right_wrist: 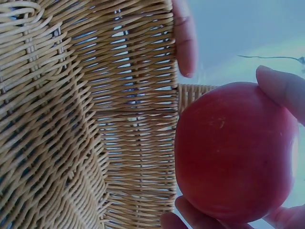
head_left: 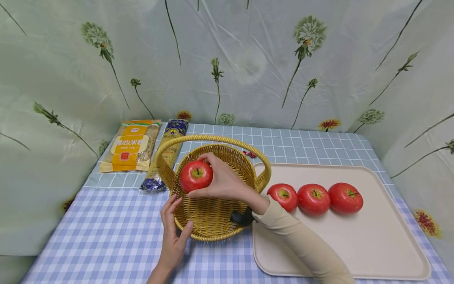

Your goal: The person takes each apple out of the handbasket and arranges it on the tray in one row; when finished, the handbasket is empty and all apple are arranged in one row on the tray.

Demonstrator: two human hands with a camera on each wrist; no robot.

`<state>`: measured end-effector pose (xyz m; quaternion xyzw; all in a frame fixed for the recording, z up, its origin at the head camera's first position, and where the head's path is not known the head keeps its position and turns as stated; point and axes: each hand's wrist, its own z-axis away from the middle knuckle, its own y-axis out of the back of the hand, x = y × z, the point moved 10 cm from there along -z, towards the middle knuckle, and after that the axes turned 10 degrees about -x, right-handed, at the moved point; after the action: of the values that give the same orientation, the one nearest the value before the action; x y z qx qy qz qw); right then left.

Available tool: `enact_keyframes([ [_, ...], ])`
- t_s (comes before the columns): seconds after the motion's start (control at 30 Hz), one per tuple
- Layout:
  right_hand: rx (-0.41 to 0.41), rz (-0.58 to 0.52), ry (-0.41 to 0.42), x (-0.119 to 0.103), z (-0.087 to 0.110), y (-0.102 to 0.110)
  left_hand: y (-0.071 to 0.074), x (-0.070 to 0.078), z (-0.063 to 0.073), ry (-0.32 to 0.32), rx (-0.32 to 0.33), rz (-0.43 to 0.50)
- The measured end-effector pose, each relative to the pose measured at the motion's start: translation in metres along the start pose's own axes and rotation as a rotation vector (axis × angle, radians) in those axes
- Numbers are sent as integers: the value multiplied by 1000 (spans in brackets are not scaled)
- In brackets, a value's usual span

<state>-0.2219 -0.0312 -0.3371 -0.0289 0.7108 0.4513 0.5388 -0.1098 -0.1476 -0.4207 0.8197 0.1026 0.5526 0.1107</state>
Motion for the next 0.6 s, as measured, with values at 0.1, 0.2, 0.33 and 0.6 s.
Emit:
enact_keyframes([
  [0.1, 5, -9, 14, -4, 5, 3, 0, -1, 0, 2, 0, 1],
  [0.2, 10, -8, 26, -7, 11, 6, 0, 0, -1, 0, 1, -1],
  [0.33, 26, 11, 31, -10, 21, 10, 0, 0, -1, 2, 0, -2],
  [0.6, 73, 27, 30, -13, 43, 16, 1, 0, 0, -6, 6, -1],
])
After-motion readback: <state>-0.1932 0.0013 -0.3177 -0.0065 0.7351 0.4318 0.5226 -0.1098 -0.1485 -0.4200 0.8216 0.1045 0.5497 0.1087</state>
